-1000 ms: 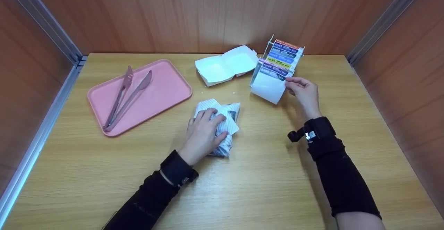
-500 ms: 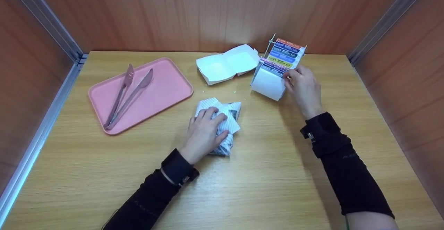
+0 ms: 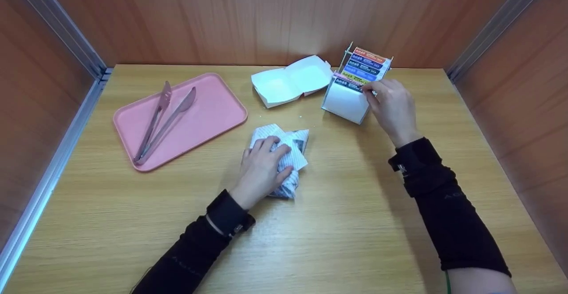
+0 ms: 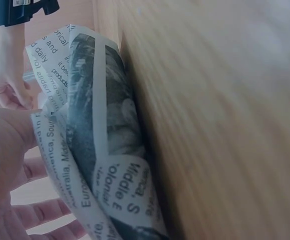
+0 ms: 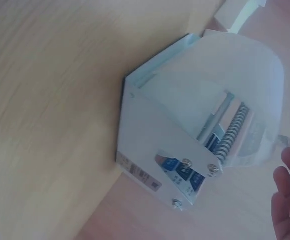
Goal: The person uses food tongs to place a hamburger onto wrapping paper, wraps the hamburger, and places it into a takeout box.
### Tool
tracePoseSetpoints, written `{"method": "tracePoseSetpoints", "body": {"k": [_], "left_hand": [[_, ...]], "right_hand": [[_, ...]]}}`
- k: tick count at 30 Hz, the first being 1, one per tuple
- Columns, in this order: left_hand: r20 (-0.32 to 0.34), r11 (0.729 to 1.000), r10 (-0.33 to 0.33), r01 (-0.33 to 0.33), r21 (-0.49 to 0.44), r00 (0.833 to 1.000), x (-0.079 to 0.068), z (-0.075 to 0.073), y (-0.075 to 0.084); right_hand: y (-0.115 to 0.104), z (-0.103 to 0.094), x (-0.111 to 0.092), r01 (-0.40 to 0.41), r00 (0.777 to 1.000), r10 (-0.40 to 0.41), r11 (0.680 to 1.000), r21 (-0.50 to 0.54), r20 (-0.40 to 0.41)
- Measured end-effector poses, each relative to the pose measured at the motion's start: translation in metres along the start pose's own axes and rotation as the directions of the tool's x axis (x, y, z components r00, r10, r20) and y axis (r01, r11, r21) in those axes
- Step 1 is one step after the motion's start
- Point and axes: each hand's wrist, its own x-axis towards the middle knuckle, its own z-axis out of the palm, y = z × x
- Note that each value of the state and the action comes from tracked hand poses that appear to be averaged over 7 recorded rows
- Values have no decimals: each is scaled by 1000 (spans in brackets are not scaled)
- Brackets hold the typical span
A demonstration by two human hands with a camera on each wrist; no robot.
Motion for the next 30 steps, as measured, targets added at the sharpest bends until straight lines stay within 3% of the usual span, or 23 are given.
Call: {"method": "tracePoseSetpoints", "body": {"k": [6, 11, 14, 17, 20, 24, 30], "left_hand": [[-16, 1000, 17, -17, -8, 1000, -1, 1, -1], [-32, 999, 25, -26, -30, 999, 0, 1, -2], [-49, 998, 36, -38, -46, 998, 0, 1, -3], [-64, 998, 44, -47, -42, 997, 0, 1, -4], [-65, 999, 42, -44, -27, 997, 1, 1, -5], [-42, 1000, 26, -26, -9, 999, 1, 0, -5], [-27, 999, -13, 12, -36, 1000, 2, 0, -5]], "right_hand": [[-14, -13, 6, -27, 999, 28, 997, 73, -17], [-32, -25, 0, 4, 992, 29, 964, 266, -120], [-42, -26, -13, 33, 990, 26, 910, 414, -138], [-49, -21, -30, 20, 998, 18, 838, 545, -65], [-50, -12, -47, -44, 998, 12, 773, 632, 55], [-50, 1, -61, -159, 980, 20, 688, 708, 200], [-53, 18, -70, -265, 947, 3, 567, 780, 320]]}}
